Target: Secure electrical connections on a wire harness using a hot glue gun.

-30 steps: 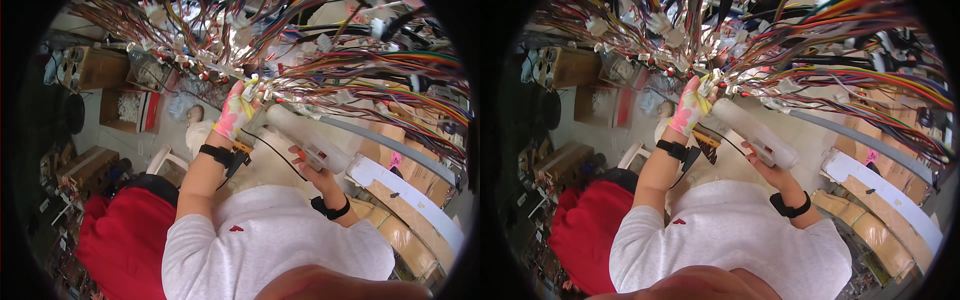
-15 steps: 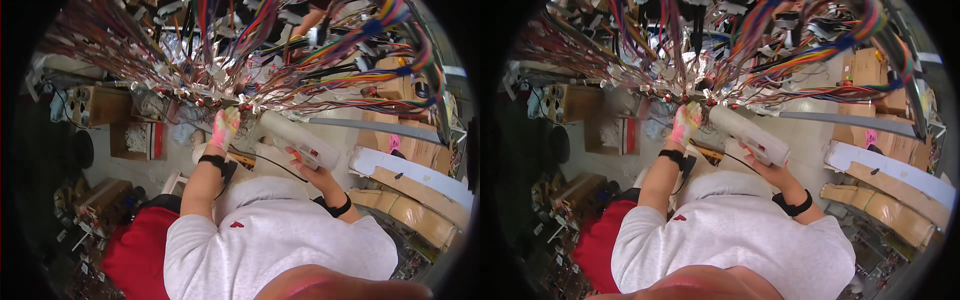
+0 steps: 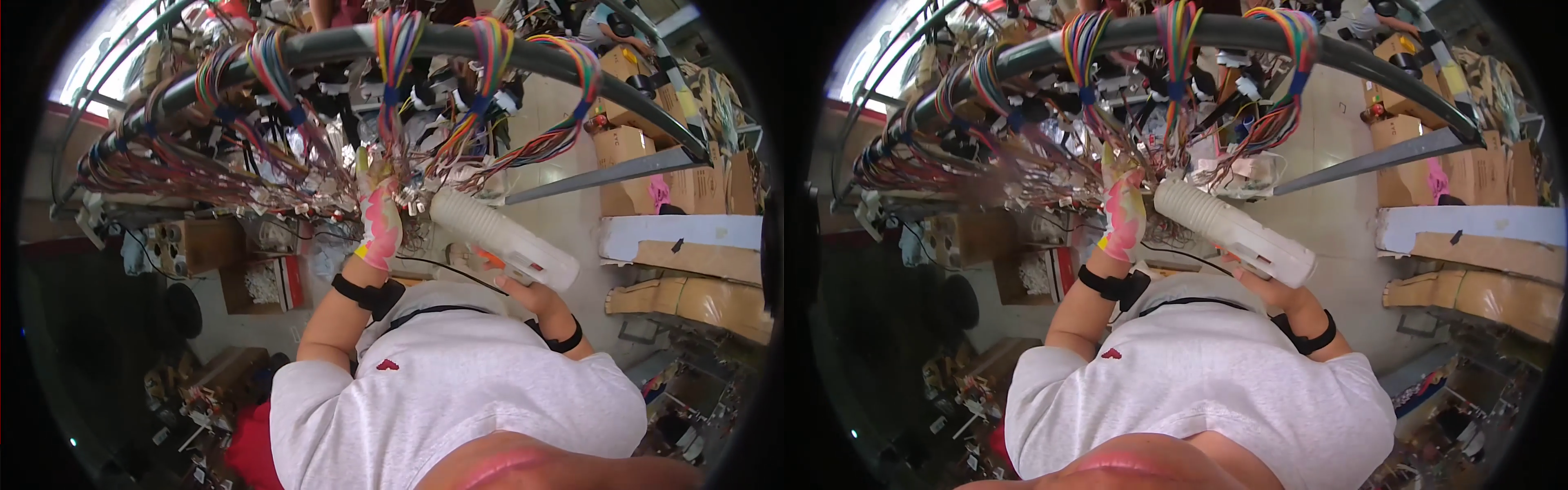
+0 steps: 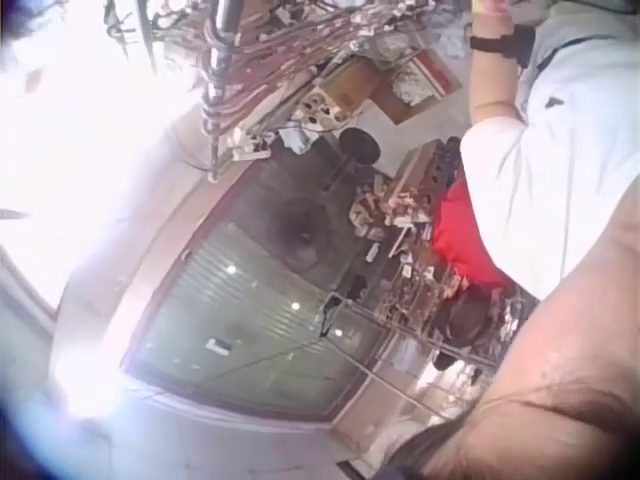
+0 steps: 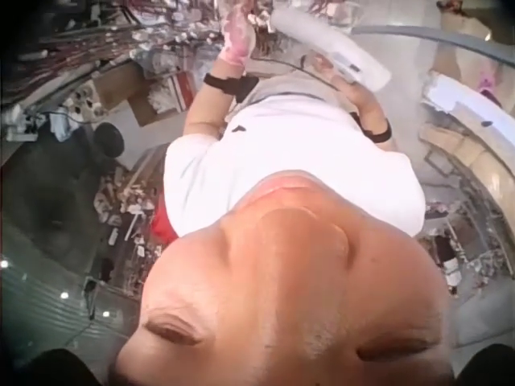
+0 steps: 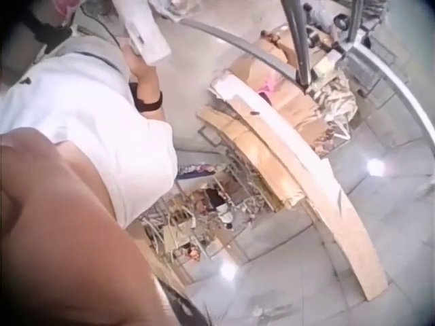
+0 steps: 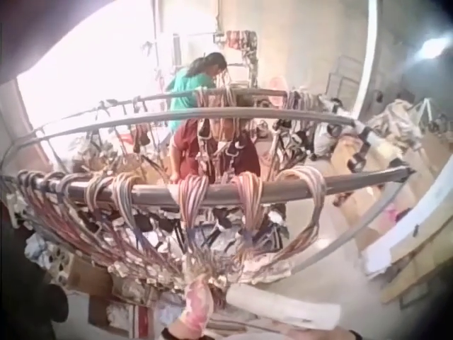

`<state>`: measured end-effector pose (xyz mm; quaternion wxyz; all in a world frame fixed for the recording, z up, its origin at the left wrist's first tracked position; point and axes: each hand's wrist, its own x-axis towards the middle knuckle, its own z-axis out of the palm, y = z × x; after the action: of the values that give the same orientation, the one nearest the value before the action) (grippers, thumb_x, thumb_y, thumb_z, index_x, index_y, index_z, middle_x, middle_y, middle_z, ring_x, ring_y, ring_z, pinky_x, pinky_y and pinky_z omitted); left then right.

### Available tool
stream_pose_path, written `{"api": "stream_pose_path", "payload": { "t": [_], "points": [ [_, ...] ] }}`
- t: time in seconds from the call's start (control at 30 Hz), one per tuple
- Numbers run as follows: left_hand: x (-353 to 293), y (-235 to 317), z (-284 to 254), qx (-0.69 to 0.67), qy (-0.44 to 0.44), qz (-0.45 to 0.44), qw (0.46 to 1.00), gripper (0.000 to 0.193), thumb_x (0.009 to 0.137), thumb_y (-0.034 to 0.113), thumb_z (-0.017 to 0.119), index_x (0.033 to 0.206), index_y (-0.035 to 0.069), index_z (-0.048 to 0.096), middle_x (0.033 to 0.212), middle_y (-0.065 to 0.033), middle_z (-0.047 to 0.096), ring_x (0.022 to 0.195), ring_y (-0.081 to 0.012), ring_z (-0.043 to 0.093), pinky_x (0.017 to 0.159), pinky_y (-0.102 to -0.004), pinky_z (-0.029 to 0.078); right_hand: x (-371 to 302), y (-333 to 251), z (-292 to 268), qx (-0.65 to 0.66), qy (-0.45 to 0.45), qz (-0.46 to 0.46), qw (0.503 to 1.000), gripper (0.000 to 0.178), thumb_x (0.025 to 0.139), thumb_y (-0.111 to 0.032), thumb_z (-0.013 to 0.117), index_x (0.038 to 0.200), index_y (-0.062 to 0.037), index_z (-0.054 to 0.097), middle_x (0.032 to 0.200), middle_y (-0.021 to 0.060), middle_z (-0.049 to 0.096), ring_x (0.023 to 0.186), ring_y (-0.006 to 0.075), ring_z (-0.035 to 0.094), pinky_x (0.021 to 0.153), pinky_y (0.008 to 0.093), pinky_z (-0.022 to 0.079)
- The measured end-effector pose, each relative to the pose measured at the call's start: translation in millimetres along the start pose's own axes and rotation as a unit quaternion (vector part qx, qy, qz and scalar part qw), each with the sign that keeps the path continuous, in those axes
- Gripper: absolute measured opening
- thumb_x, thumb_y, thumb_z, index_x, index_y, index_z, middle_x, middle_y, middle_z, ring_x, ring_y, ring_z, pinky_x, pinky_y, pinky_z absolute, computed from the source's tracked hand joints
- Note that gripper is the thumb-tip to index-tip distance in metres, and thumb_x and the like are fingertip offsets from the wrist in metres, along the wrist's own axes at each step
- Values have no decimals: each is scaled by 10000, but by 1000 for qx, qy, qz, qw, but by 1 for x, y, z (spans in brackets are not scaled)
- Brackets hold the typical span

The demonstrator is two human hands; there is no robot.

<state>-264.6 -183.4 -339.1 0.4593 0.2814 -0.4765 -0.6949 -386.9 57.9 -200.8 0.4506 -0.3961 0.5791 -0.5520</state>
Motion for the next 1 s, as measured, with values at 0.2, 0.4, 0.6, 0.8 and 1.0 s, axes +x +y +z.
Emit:
{"api": "stream_pose_path", "payload": {
  "t": [0.2,0.4,0.6,0.8,1.0],
  "points": [
    [2,53,33,-48,37,-35,998,438,910,97,538,1328,36,423,1094,-52,558,999,-138,547,908,-283,429,2,1,-11,18,-3,-23,1000,504,819,55,613,1304,12,480,1166,142,620,1038,218,625,875,347,521],
    [-26,62,23,37,60,-36,997,391,897,61,570,1274,43,469,1102,-42,543,983,-118,527,879,-255,435,13,-19,-11,101,-12,-56,993,506,827,30,636,1309,-9,485,1168,127,626,1050,205,616,901,339,504],
    [-53,77,7,35,55,-73,995,255,903,84,608,1147,49,541,932,8,568,798,-76,522,717,-231,447,25,-37,-21,82,-80,-80,990,475,844,0,650,1297,-31,510,1207,107,616,1067,176,597,923,310,479],
    [-74,124,35,-11,-80,-163,983,173,922,130,590,1075,61,545,879,-11,562,712,-84,489,632,-239,390,41,-52,-12,-26,-100,-174,979,506,850,-53,665,1325,-36,493,1273,106,576,1182,191,520,985,312,422],
    [-89,81,-30,211,-148,1,966,117,912,105,587,1020,59,583,913,-32,568,797,-127,514,649,-272,395,116,-49,40,132,-152,-241,949,814,813,-165,701,1488,-109,249,1553,138,144,1375,273,286,1102,435,287]
  ]
}}
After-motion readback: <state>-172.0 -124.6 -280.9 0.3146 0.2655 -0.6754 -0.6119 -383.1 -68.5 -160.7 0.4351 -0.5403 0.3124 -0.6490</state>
